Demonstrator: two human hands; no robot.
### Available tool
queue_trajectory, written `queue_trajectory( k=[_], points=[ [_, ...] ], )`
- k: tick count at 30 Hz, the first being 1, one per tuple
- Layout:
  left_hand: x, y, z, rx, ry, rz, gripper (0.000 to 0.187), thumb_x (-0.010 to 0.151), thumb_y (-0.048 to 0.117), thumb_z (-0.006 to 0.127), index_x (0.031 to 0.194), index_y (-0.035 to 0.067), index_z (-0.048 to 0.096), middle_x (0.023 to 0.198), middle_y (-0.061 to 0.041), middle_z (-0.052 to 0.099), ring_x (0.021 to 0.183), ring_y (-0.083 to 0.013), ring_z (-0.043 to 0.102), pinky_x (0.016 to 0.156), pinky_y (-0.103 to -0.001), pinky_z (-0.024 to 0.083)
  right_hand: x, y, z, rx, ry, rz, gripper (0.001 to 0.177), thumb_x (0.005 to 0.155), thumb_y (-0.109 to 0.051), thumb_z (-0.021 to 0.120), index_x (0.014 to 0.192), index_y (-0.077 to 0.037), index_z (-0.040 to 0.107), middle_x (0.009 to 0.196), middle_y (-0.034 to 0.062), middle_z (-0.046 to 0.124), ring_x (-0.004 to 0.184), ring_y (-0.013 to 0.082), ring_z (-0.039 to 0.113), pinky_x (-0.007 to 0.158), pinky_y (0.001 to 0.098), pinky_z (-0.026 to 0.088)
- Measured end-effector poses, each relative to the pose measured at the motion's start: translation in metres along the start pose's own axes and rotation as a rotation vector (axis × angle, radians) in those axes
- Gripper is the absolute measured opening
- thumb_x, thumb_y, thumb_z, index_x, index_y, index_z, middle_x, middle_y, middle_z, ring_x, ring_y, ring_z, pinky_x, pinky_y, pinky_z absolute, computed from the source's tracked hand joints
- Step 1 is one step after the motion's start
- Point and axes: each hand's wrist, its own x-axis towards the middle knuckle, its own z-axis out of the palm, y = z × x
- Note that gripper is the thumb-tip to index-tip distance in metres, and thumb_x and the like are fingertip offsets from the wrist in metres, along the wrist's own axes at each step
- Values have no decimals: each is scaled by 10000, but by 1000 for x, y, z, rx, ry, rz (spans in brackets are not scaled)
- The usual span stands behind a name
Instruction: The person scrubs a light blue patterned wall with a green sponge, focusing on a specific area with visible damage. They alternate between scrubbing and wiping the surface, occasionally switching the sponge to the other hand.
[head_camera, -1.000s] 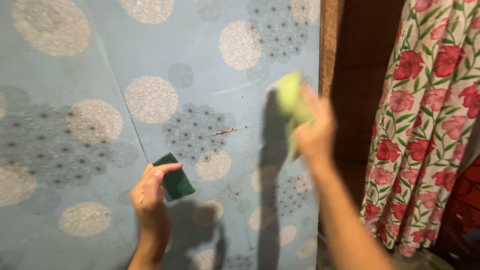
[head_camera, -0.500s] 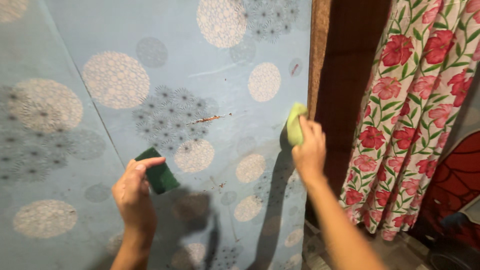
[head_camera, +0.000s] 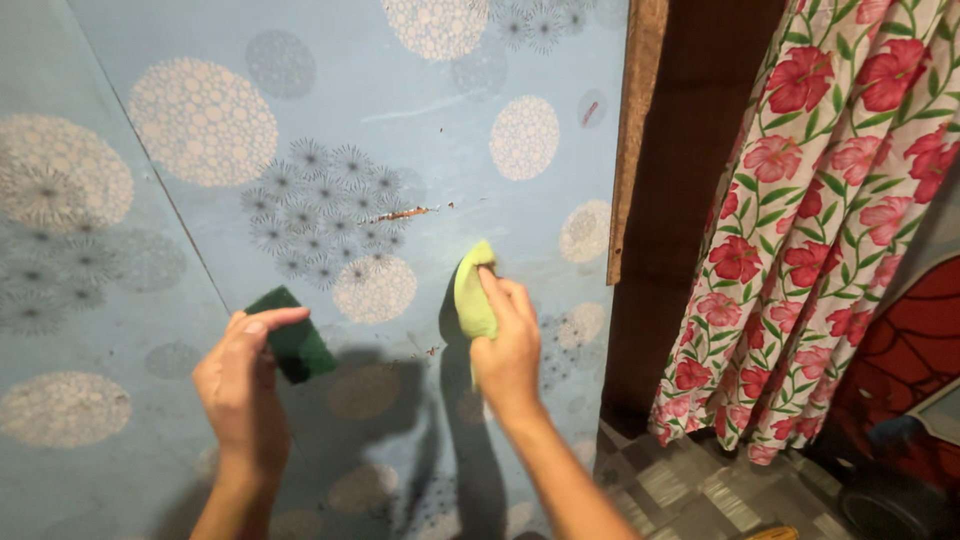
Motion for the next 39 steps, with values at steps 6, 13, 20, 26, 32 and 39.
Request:
queue_trajectory(
  k=[6,13,20,26,32,39],
  points=[
    [-6,6,-6,54,-59,92,370,1025,207,460,992,-36,737,887,39,483,756,-49,370,647,-219,273,64,18,-73,148,183,209,501,888,-8,484,1375,-6,600,1219,198,640,1103,366,648,931,430,522],
    [-6,10,-32,61,46,-5,360,1019,185,454,1002,-43,733,836,46,449,635,-31,300,547,-214,214,30,-9,28,-189,258,-147,636,759,90,513,1373,-38,616,1111,212,602,1038,379,589,899,464,489],
    [-5,12,-52,27,98,7,356,1040,180,454,1044,-44,730,761,73,382,614,-27,289,545,-218,208,-51,-86,67,192,-130,-274,519,783,60,569,1281,-27,686,1175,149,674,1097,323,644,951,421,534],
    [-14,18,-78,62,120,18,359,1030,188,462,1025,-47,733,727,64,385,599,-28,264,533,-226,187,18,-73,-2,84,143,-140,617,790,75,503,1400,17,571,1260,165,584,1167,312,619,1004,393,520],
    [-10,22,-101,8,168,37,360,1036,202,472,1044,-49,730,721,80,362,614,-30,284,554,-225,201,-11,-87,66,-87,46,-141,619,758,91,501,1354,-24,626,1219,192,617,1164,391,587,997,446,485],
    [-16,27,-109,17,163,22,371,1046,202,457,1037,-51,727,734,84,362,611,-24,274,544,-223,197,-17,-84,35,269,-258,-47,318,960,-108,608,1262,-46,687,1243,135,697,1204,278,660,1043,378,497]
  ],
)
